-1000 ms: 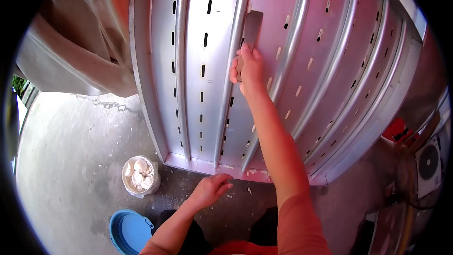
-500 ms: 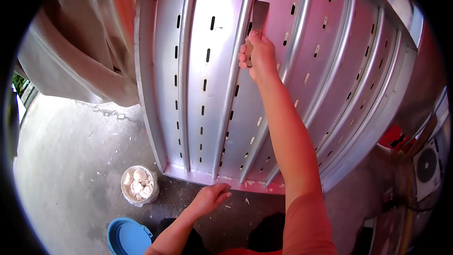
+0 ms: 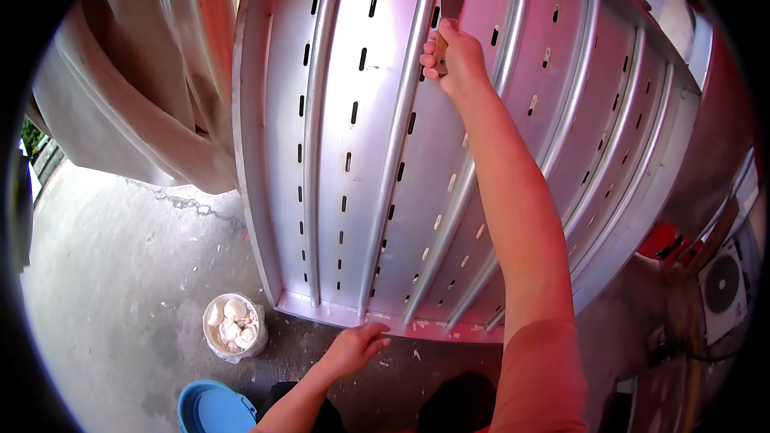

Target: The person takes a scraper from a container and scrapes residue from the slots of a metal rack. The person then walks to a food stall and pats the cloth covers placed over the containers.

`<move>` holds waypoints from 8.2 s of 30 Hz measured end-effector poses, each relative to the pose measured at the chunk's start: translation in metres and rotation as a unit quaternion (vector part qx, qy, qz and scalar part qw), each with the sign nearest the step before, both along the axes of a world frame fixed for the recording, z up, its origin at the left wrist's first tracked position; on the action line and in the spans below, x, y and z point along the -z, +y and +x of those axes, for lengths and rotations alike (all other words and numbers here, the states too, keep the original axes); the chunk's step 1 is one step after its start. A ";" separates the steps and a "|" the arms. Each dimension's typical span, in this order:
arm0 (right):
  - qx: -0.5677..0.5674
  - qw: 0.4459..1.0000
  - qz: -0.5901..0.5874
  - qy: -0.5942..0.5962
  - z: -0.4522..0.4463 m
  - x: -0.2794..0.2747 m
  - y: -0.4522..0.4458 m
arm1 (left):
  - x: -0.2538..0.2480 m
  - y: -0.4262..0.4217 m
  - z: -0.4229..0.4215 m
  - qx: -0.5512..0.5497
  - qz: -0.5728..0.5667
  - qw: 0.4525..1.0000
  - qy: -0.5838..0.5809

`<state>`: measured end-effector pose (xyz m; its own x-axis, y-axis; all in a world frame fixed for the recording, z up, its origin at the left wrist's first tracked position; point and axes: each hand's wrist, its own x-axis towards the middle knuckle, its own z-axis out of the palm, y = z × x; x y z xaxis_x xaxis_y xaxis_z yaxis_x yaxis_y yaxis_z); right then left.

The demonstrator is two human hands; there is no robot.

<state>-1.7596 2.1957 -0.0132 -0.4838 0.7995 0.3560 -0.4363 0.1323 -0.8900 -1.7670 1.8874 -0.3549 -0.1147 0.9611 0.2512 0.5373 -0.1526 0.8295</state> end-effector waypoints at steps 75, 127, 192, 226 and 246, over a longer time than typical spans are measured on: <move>0.077 0.947 -0.252 -0.184 0.071 0.544 -0.183 | 0.009 0.000 0.013 0.053 -0.057 0.994 0.077; 0.134 0.949 -0.237 -0.162 0.127 0.574 -0.155 | 0.010 0.008 0.027 0.114 -0.087 0.982 0.122; 0.089 0.976 -0.180 -0.085 0.091 0.309 -0.076 | 0.013 0.018 0.027 0.114 -0.091 0.981 0.130; -0.008 0.993 -0.103 -0.047 0.102 0.245 -0.056 | 0.022 0.013 0.026 0.101 -0.079 0.981 0.144; 0.028 0.997 -0.069 0.008 0.088 0.196 -0.047 | 0.020 0.010 0.026 0.106 -0.060 0.982 0.147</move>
<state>-1.6718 2.1490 -0.2096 -0.4318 0.8670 0.2487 -0.4457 0.0345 -0.8945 -1.7409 1.8975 -0.3747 0.1506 0.9804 0.1270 0.7225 -0.1968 0.6628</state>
